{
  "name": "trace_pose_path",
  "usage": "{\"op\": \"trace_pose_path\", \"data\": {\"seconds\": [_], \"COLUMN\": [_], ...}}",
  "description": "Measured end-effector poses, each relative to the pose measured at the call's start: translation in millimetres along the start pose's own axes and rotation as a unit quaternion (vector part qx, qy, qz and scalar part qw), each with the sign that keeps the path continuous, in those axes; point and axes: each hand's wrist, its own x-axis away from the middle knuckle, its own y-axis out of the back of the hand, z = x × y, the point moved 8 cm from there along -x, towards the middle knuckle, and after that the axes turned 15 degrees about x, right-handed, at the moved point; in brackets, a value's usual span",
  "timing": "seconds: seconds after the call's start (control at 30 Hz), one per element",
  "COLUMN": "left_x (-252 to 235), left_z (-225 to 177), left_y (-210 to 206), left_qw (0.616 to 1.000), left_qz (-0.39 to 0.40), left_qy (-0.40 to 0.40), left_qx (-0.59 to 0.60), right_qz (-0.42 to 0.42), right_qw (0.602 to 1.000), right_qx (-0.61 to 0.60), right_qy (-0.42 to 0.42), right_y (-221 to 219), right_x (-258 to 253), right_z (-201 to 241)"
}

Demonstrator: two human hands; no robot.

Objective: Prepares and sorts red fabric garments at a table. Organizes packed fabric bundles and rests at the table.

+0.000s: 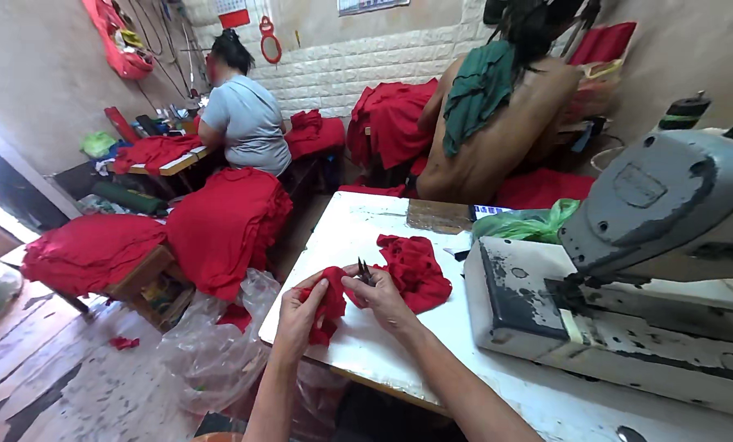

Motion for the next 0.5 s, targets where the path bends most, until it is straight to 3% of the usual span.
{"op": "trace_pose_path", "data": {"seconds": [0.13, 0.23, 0.37, 0.5], "left_x": [0, 1, -1, -7], "left_z": [4, 10, 13, 13], "left_y": [-1, -4, -16, -15], "left_qw": [1.0, 0.999, 0.995, 0.996], "left_qz": [-0.01, 0.007, 0.048, 0.018], "left_qy": [-0.003, 0.041, 0.09, 0.065], "left_qx": [-0.026, -0.003, -0.01, -0.057], "right_qz": [-0.058, -0.067, -0.001, 0.042], "right_qw": [0.997, 0.997, 0.995, 0.99], "right_qx": [-0.051, -0.014, 0.083, 0.119], "right_qy": [0.009, 0.021, 0.06, 0.057], "right_y": [21, 29, 19, 7], "right_x": [-4, -4, -2, 0], "right_z": [8, 13, 19, 16]}}
